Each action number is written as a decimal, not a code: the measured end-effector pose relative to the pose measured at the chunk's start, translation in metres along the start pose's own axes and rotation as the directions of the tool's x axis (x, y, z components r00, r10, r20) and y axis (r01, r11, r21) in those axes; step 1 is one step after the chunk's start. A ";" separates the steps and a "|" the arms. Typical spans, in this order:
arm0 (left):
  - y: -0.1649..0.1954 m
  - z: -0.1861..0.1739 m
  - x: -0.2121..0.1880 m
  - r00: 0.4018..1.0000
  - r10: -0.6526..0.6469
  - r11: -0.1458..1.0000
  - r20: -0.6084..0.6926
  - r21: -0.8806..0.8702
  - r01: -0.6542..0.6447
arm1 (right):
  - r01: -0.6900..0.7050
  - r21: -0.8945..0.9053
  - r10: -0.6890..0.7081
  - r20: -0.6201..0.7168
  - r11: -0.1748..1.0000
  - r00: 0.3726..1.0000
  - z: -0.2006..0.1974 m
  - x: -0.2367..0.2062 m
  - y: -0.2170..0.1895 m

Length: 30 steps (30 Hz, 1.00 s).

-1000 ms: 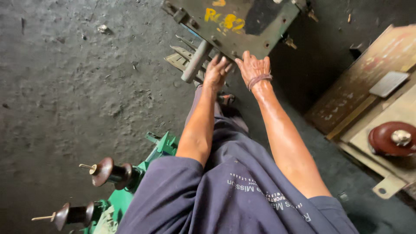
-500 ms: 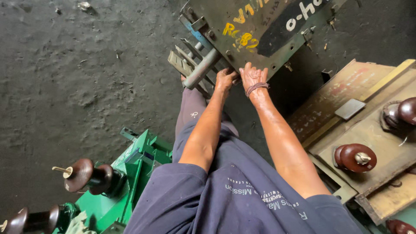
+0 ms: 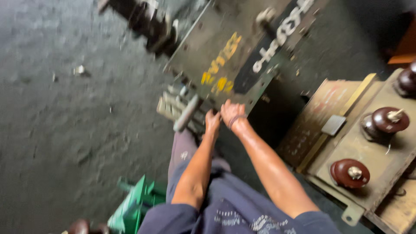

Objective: The person lifts a large, heavy metal plate from the floor using two handles, rotates it, and places it onto a grinding machine. They then adjust the plate's position on the machine.

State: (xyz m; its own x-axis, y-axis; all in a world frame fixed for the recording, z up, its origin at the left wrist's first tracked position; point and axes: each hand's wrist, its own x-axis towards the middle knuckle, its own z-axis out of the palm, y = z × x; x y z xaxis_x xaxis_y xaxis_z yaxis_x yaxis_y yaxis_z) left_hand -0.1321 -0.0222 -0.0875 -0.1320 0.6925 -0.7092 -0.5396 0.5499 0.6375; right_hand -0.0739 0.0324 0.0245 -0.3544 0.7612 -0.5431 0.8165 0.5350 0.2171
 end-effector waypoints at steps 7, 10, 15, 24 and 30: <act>0.015 0.005 -0.008 0.997 0.054 0.989 -0.053 0.138 -0.046 | -0.326 0.439 0.325 0.080 0.837 0.942 -0.013 -0.010 -0.013; 0.022 0.002 -0.005 0.998 -0.059 0.998 0.036 -0.028 0.060 | -0.310 0.495 0.313 0.080 0.812 0.947 -0.019 -0.007 -0.002; 0.025 -0.001 -0.002 0.983 -0.138 0.977 0.121 -0.148 0.155 | -0.267 0.433 0.285 0.024 0.861 0.958 -0.021 -0.006 -0.002; 0.029 0.001 0.003 0.958 -0.197 0.920 0.207 -0.298 0.254 | -0.344 0.487 0.356 0.071 0.803 0.932 -0.016 -0.007 -0.006; 0.030 -0.008 0.011 0.892 -0.282 0.848 0.353 -0.343 0.404 | -0.294 0.427 0.301 0.054 0.855 0.952 -0.011 -0.008 -0.007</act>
State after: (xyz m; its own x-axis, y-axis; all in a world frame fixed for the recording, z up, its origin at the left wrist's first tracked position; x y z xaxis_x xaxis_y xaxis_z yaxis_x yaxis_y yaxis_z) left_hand -0.1566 -0.0025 -0.0786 0.3279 0.6274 -0.7063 -0.7962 0.5860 0.1509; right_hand -0.0817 0.0269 0.0364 -0.0674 0.8661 -0.4954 0.9970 0.0772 -0.0008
